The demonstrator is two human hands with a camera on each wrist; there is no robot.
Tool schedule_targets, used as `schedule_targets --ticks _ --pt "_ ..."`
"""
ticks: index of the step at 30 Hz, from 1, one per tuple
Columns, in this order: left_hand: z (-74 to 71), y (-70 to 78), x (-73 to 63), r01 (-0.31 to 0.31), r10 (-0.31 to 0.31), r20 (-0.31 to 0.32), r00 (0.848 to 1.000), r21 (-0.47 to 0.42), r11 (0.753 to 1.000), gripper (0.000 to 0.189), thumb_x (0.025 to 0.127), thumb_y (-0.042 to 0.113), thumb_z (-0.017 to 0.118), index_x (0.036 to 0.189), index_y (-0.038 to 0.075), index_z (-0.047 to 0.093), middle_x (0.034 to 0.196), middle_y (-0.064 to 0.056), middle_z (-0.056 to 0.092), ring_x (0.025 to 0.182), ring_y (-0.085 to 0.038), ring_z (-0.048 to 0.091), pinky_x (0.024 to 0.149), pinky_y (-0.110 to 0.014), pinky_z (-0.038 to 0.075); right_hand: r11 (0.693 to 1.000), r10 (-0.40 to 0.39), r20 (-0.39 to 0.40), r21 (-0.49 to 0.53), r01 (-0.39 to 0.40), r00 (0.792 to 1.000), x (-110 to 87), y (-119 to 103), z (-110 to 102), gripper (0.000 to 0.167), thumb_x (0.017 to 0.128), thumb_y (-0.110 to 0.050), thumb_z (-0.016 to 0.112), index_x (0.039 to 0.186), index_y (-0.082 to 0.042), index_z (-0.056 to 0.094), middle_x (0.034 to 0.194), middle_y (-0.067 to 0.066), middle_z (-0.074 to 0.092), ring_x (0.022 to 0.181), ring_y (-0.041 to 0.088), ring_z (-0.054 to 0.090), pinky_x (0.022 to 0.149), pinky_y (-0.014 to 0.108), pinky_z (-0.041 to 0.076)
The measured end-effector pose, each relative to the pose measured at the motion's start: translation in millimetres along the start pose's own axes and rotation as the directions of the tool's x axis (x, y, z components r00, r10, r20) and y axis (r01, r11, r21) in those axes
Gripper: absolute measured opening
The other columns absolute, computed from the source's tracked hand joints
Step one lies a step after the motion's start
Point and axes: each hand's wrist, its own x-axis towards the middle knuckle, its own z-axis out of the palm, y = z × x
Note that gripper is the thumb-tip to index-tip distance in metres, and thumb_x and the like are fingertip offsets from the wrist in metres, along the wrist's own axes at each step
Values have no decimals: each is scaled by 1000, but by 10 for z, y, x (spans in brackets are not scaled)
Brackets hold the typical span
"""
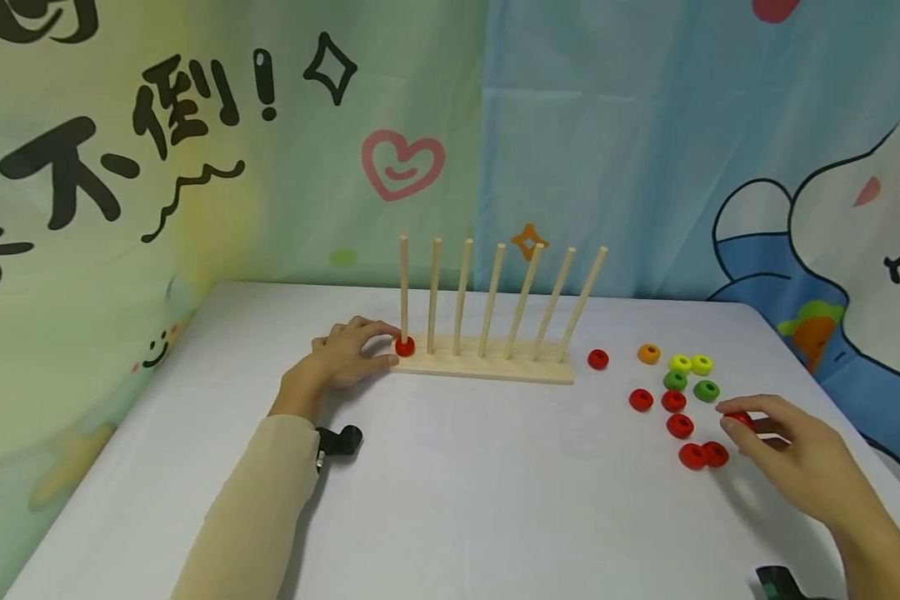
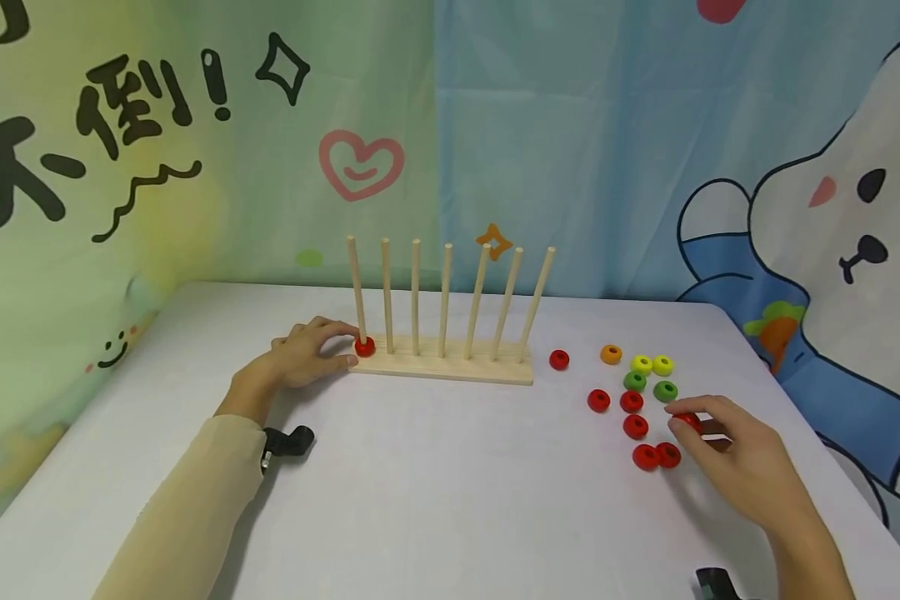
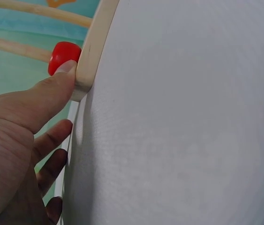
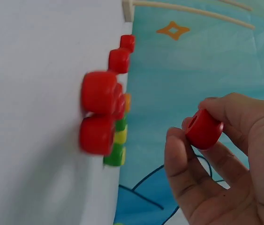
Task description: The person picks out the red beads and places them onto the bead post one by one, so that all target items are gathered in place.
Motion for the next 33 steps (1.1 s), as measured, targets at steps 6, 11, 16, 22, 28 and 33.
schedule_targets --ticks 6,11,16,22,28,33 --pt "2 -17 10 -7 7 -15 1000 3 1000 50 92 57 59 139 42 49 152 -5 35 132 -36 33 96 -62 26 994 -71 -5 83 71 997 82 -128 3 35 92 -18 71 124 -7 61 121 17 57 95 11 60 69 3 43" --pt "17 -17 26 -23 23 -8 1000 -10 1000 50 93 57 58 139 42 48 151 -4 36 132 -35 34 95 -60 27 969 -194 -14 152 194 981 153 -217 37 46 85 4 72 129 -4 59 123 14 55 92 -16 51 74 2 43" --pt "18 -14 17 -17 17 -7 1000 -11 1000 49 93 55 58 139 43 48 150 -3 36 132 -35 33 95 -59 27 953 -258 -27 156 259 966 243 -335 78 47 85 6 71 130 -6 61 121 11 56 95 -12 51 77 2 41" --pt "1 -28 16 -20 20 0 1000 -1 1000 51 93 54 58 141 41 47 150 -6 36 131 -36 34 93 -60 27 950 -254 -49 175 258 966 322 -511 140 42 89 -4 72 130 -9 63 118 6 58 92 -10 53 77 2 42" --pt "-4 -31 12 -16 16 8 1000 2 1000 51 93 54 59 141 40 48 151 -6 36 131 -36 35 93 -60 28 931 -265 -90 238 279 960 396 -716 225 43 88 -4 73 130 -13 64 118 0 58 98 -2 54 80 3 42" --pt "-21 -15 1 -16 16 4 1000 -6 1000 50 94 53 59 141 40 48 151 -5 36 131 -36 35 93 -59 28 911 -315 -89 250 328 945 502 -890 275 46 88 -3 72 131 -17 63 120 -2 58 99 3 54 78 6 45"
